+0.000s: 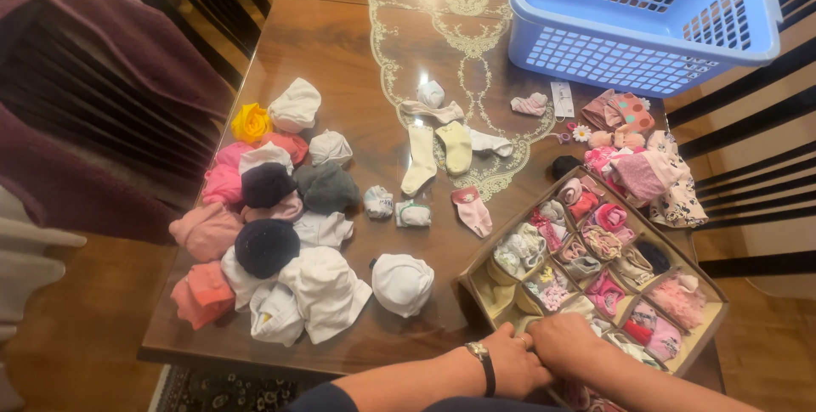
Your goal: Organizing and pairing socks into a multi-compartment storage box on a table
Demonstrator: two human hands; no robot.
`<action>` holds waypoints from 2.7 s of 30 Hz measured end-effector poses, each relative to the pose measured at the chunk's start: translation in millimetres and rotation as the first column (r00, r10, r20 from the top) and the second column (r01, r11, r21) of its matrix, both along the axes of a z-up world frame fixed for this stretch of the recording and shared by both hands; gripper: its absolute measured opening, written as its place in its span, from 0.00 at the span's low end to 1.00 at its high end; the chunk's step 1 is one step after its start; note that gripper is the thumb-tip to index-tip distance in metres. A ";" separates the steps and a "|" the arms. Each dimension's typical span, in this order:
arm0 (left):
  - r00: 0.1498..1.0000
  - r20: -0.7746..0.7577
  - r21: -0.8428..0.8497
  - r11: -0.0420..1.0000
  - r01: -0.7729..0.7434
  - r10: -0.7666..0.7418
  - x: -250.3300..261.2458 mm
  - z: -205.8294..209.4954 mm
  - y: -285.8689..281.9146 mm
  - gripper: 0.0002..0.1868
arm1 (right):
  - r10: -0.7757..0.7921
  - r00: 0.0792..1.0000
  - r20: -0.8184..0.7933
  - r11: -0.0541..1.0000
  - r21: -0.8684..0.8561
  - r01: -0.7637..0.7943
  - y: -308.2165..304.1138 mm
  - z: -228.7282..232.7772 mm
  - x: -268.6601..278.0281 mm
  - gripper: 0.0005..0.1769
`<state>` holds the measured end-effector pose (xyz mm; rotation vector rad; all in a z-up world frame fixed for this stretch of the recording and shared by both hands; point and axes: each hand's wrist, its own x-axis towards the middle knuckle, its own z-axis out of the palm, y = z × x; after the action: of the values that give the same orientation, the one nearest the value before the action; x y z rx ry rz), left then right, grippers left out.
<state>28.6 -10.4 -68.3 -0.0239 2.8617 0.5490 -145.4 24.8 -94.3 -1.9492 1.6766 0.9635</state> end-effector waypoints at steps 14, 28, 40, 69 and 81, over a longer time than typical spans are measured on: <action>0.555 -0.347 0.392 0.654 -0.647 0.756 119.5 9.5 -193.4 0.16 | -0.536 0.669 0.516 0.719 -0.137 0.682 -154.1 175.9 -3.4 0.22; 0.443 0.067 0.113 0.434 -0.894 0.894 130.6 -34.6 -249.7 0.24 | -0.317 0.900 0.300 0.604 -0.667 0.435 -364.1 -19.3 -70.5 0.12; 0.270 0.286 0.783 -0.062 -0.619 0.919 76.6 44.7 -279.1 0.20 | -0.205 -0.678 0.706 0.247 0.707 0.662 -311.3 104.3 17.1 0.04; -0.123 0.654 0.757 -0.641 0.130 0.747 84.6 21.3 -322.8 0.17 | -0.530 0.382 0.757 0.314 -0.243 0.918 -460.0 -13.8 -46.0 0.30; -0.167 0.554 0.831 -0.554 0.051 0.816 82.0 -0.3 -347.3 0.22 | -0.169 0.127 0.977 0.241 -0.084 0.967 -453.0 31.8 -51.0 0.17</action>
<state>110.6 -357.7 -68.7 -2.3628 0.9572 3.1886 -196.4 -428.2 -62.5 -1.1006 1.9846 -1.2279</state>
